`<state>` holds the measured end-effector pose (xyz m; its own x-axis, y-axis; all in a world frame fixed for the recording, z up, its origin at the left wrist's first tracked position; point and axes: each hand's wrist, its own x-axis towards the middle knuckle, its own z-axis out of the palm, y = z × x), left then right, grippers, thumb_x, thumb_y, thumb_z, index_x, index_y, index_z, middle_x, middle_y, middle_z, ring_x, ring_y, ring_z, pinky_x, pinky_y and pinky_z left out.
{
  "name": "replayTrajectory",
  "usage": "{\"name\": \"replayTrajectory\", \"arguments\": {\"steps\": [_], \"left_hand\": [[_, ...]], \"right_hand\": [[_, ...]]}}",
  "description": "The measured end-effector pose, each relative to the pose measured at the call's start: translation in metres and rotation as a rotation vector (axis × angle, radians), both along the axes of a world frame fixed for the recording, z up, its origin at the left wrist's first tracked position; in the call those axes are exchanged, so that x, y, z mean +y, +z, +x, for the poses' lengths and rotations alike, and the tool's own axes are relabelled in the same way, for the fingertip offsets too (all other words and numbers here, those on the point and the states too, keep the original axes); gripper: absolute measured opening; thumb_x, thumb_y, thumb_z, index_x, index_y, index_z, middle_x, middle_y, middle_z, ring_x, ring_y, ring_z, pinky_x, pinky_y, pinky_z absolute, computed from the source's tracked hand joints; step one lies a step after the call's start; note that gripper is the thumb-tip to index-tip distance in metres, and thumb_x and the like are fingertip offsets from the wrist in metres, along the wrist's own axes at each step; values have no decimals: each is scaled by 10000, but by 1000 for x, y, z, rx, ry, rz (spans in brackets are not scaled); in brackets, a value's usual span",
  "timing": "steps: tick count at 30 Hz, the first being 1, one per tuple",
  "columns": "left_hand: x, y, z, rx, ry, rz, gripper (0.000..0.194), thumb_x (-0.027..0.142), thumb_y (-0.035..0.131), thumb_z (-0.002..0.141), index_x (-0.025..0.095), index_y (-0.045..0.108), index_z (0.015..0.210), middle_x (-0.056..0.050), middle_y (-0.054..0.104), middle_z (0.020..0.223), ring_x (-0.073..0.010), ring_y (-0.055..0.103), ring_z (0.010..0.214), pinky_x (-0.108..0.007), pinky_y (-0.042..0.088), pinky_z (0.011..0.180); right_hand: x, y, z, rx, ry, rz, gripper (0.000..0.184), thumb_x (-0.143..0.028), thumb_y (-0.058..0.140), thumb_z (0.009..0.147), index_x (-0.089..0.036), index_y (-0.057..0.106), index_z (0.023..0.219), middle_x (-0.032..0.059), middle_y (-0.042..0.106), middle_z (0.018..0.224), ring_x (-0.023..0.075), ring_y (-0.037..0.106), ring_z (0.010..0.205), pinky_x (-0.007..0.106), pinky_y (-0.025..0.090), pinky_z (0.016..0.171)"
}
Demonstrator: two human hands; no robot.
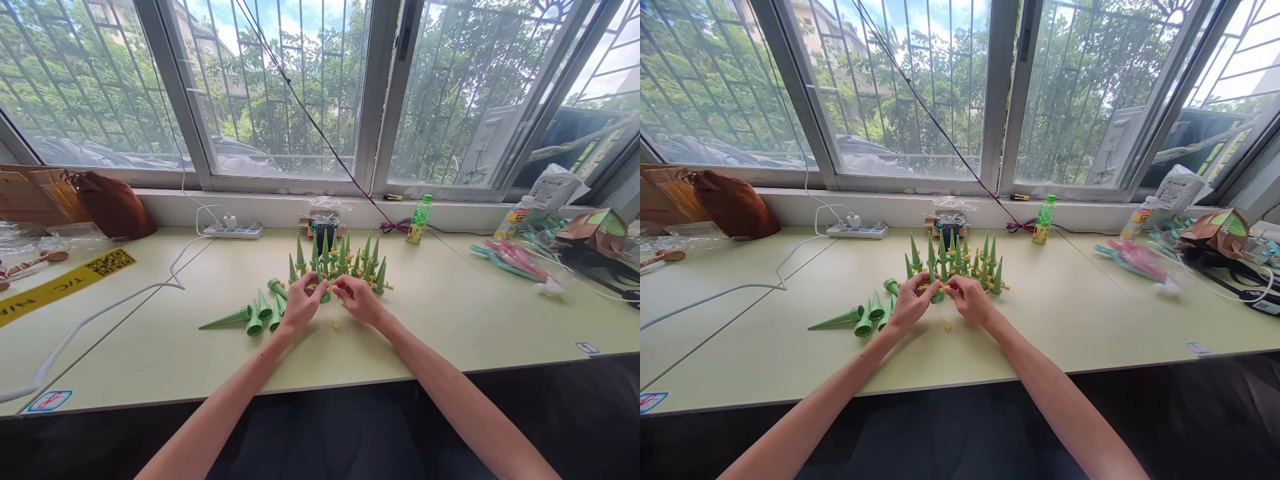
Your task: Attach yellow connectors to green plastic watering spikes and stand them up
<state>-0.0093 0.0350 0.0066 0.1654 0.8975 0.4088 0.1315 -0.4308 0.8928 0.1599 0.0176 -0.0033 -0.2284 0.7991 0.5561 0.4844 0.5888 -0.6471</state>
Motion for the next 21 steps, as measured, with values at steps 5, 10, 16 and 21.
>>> {"name": "replayTrajectory", "arguments": {"steps": [5,10,16,21], "left_hand": [[1,0,-1,-24,-32,-68,294,388,659,789,148,652,959,-48,671,797,-92,541,534,-192,375,431],[-1,2,-2,-31,-63,-100,288,379,660,792,150,654,965,-40,669,754,-77,514,485,-185,332,387],[-5,6,-2,-23,-80,-82,261,367,658,795,155,653,946,-45,675,829,-73,529,513,-182,342,399],[-5,7,-2,-16,-90,-82,266,369,657,794,152,649,948,-56,673,860,-78,537,533,-180,350,407]], "right_hand": [[0,0,0,8,0,-15,194,-319,491,922,-174,556,811,-22,474,623,108,360,548,240,311,534],[0,0,0,2,8,-4,215,-313,486,923,-180,529,759,-31,440,609,106,343,549,240,295,538],[0,1,1,-36,5,11,282,-312,472,922,-189,452,669,-45,385,583,100,317,541,240,272,536],[0,2,1,-65,2,9,332,-301,437,933,-193,372,626,-46,368,567,97,300,533,244,253,531]]}}
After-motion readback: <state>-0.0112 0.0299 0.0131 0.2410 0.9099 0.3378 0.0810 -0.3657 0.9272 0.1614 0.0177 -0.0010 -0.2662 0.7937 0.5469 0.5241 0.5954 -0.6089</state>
